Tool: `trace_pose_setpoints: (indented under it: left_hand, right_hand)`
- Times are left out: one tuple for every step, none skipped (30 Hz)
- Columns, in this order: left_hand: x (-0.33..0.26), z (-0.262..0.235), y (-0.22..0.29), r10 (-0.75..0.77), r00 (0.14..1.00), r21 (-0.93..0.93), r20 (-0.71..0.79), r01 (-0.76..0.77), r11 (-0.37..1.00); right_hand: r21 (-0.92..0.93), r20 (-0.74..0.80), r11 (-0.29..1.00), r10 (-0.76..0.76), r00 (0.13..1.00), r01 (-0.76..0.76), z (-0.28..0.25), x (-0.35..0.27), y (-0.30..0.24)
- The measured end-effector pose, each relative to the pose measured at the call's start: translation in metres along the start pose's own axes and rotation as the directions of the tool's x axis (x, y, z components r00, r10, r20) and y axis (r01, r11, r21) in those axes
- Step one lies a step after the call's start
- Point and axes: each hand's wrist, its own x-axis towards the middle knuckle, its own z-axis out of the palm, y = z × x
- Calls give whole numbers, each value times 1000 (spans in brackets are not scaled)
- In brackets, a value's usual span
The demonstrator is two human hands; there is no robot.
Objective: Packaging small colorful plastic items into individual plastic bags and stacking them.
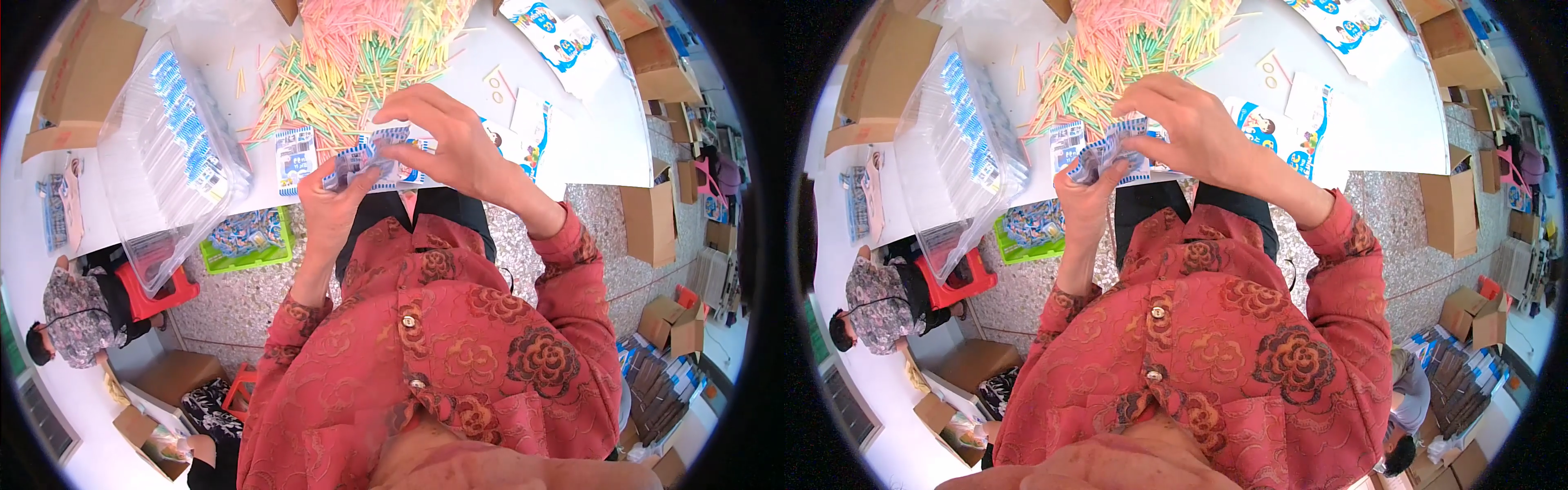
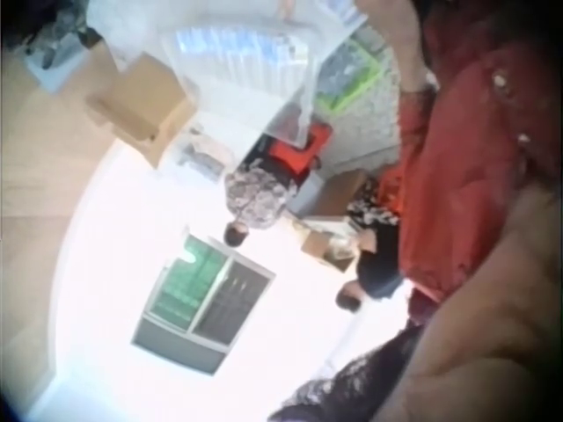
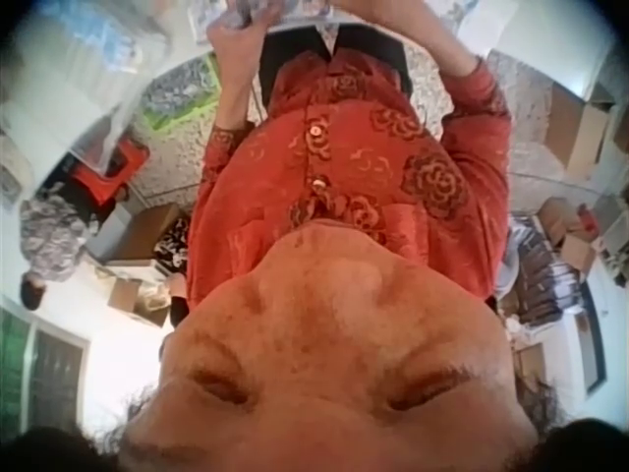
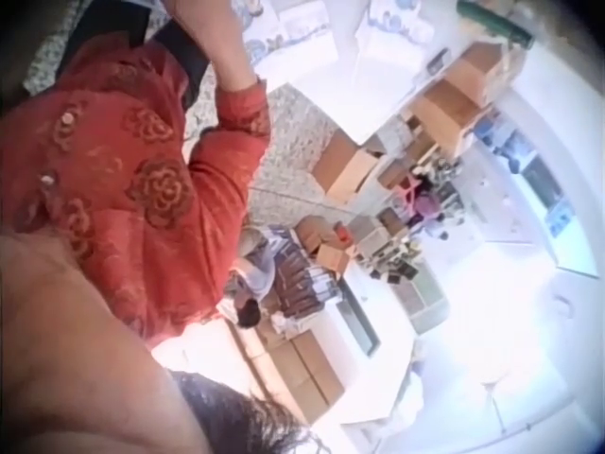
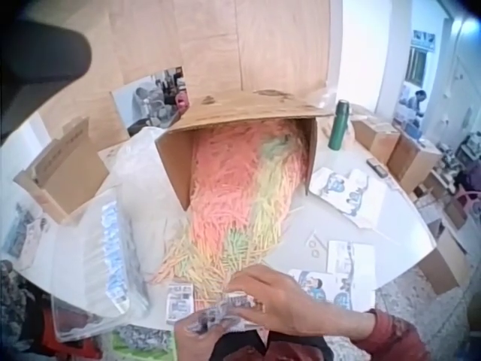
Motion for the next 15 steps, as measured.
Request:
trace_pose_setpoints:
  left_hand:
    - [1,0,-1,19,1000,-21,-17,-19,1000]
    - [2,0,-2,37,999,-43,-35,-38,998]
    - [2,-1,-3,38,999,-42,-37,-39,998]
    - [2,-3,-4,24,999,-61,-43,-27,998]
    - [2,-3,-5,10,999,-82,-46,-14,997]
    - [2,-2,-5,10,999,-82,-45,-14,997]
    - [2,-2,-4,4,999,-90,-51,-8,996]
    - [2,-1,-4,-3,998,-97,-56,-3,995]
    - [2,1,-3,-3,998,-98,-56,-2,995]
    - [1,4,-1,-18,998,-137,-60,10,991]
    - [1,5,-1,-34,997,-176,-67,22,984]
    - [1,4,-2,-35,997,-177,-69,22,984]
    - [1,3,-4,-43,998,-175,-51,34,984]
    - [0,2,-4,-52,998,-173,-34,45,984]
    - [0,2,-4,-53,998,-176,-37,45,983]
  right_hand:
    - [-43,-83,999,-38,996,34,1,0,-5]
    - [-87,-162,994,-79,984,66,2,0,-8]
    - [-86,-162,994,-80,984,67,0,-1,-9]
    - [-93,-144,991,-108,984,95,-3,-1,-10]
    - [-101,-127,987,-133,983,121,-5,-3,-11]
    - [-102,-127,988,-133,983,120,-6,-4,-12]
    - [-140,-104,979,-165,981,150,-5,-6,-12]
    - [-178,-79,968,-196,977,180,-5,-7,-12]
    - [-178,-78,968,-195,978,179,-3,-9,-13]
    - [-189,-81,967,-188,979,170,-1,-10,-13]
    - [-198,-83,967,-182,980,163,1,-12,-14]
    - [-196,-81,967,-182,980,164,2,-13,-14]
    - [-212,-134,968,-169,977,138,3,-14,-13]
    - [-225,-186,968,-156,970,112,4,-15,-13]
    - [-225,-182,968,-156,971,113,2,-15,-14]
